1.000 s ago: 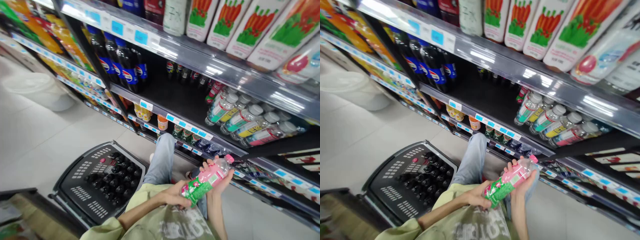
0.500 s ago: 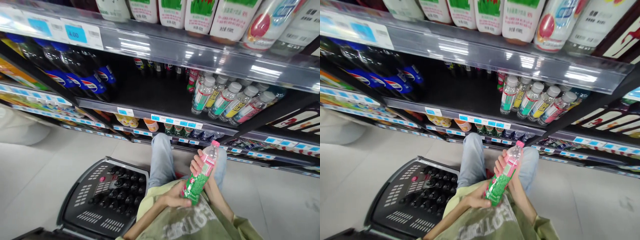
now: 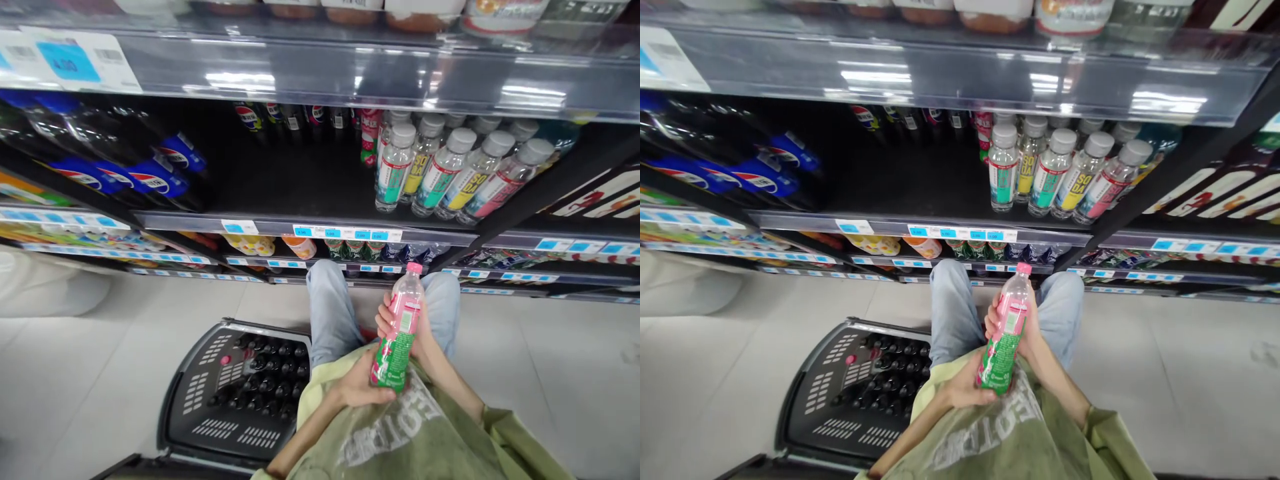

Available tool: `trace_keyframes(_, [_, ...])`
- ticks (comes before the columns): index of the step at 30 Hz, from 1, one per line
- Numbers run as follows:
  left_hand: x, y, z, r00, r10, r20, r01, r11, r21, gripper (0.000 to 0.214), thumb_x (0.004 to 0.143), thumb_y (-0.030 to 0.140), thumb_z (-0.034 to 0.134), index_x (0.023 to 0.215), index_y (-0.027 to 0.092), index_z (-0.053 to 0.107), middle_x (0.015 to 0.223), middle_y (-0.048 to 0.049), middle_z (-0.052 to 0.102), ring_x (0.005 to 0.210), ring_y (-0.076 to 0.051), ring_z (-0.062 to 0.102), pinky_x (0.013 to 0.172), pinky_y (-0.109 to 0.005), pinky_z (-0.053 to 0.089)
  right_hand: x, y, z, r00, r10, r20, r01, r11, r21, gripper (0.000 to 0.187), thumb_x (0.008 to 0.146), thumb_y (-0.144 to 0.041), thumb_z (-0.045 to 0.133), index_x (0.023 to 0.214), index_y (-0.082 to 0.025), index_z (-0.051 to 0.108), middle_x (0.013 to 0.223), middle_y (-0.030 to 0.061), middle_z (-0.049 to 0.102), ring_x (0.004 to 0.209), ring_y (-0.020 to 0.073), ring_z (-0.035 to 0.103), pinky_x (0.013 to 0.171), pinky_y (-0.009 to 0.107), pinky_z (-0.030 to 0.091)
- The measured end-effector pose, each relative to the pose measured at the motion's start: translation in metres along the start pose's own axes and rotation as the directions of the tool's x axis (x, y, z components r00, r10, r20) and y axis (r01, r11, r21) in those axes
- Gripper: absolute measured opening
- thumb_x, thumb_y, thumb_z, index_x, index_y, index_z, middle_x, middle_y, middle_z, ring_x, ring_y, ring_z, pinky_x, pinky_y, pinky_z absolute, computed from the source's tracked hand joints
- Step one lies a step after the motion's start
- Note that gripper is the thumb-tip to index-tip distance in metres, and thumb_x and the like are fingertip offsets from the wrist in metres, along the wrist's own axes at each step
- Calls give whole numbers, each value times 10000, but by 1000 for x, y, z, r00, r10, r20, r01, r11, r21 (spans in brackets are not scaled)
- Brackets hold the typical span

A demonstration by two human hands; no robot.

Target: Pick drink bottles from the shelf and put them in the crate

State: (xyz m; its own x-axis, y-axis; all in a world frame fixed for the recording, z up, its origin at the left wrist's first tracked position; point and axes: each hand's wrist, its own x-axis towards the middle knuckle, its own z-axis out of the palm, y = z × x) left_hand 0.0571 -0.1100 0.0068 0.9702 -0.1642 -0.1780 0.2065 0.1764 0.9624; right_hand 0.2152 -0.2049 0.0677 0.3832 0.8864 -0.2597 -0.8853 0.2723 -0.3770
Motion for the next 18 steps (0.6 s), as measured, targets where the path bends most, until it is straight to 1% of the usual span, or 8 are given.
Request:
trace_keyframes(2, [-3, 0, 0, 999, -27, -44, 26, 999, -30, 1019, 579, 897, 848, 1276, 184, 640, 1121, -118, 708, 975, -298, 632, 917, -431, 571, -6, 5, -2, 1000, 8, -26, -9, 1000, -16, 526, 946, -724, 560, 840, -224, 684, 644, -18, 576, 566, 168, 527, 618, 339, 553])
trace_keyframes(4, [-6, 0, -1, 996, -66, -55, 64, 997, -33, 1015, 575, 895, 847, 1288, 201, 648, 1174, -126, 706, 1030, -319, 638, 961, -432, 565, -12, 11, -5, 998, 8, -68, -9, 1000, -12, 451, 911, -668, 634, 804, -231, 659, 660, -3, 613, 600, 198, 593, 661, 365, 584])
trace_keyframes(7, [-7, -3, -3, 997, -71, -38, 71, 997, -8, 950, 592, 908, 816, 1209, 202, 667, 1135, -125, 713, 1028, -330, 639, 973, -451, 562, -16, 17, -8, 992, 10, -122, -9, 1000, 8, 427, 872, -648, 692, 792, -230, 650, 661, 18, 648, 654, 237, 664, 683, 381, 600])
trace_keyframes(10, [-5, -4, -6, 999, -49, -5, 49, 999, 13, 874, 660, 839, 819, 1209, 180, 653, 1086, -120, 733, 958, -311, 656, 911, -448, 577, -15, 21, -8, 986, -4, -164, 7, 1000, 17, 471, 837, -694, 687, 819, -223, 680, 653, 51, 670, 678, 270, 685, 646, 394, 592])
trace_keyframes(11, [-3, -4, -7, 999, -48, 3, 47, 997, 53, 857, 673, 810, 824, 1217, 169, 655, 1071, -118, 741, 931, -306, 663, 891, -441, 581, -15, 21, -6, 982, -11, -186, 15, 1000, 17, 491, 821, -718, 683, 819, -226, 686, 646, 60, 672, 677, 278, 686, 625, 396, 585])
trace_keyframes(13, [1, -3, -10, 999, -50, -9, 51, 976, 213, 796, 694, 768, 816, 1180, 155, 672, 1021, -109, 744, 877, -293, 670, 875, -431, 580, -15, 21, -3, 970, -28, -243, 31, 999, 8, 512, 785, -756, 686, 811, -245, 692, 628, 66, 668, 668, 287, 679, 585, 396, 568])
trace_keyframes(16, [8, -2, -15, 997, -62, -50, 79, 859, 506, 614, 767, 759, 737, 975, 185, 660, 877, -76, 700, 782, -255, 645, 830, -388, 549, -15, 20, 1, 948, -32, -317, 28, 999, -17, 512, 777, -777, 700, 811, -265, 695, 611, 61, 666, 654, 284, 673, 556, 387, 559])
trace_keyframes(18, [10, -3, -18, 996, -59, -63, 85, 785, 614, 571, 836, 776, 669, 879, 211, 603, 813, -64, 670, 744, -233, 620, 778, -346, 508, -14, 20, -1, 940, -35, -340, 29, 999, -22, 542, 788, -793, 698, 816, -252, 695, 606, 59, 669, 648, 277, 677, 552, 374, 564])
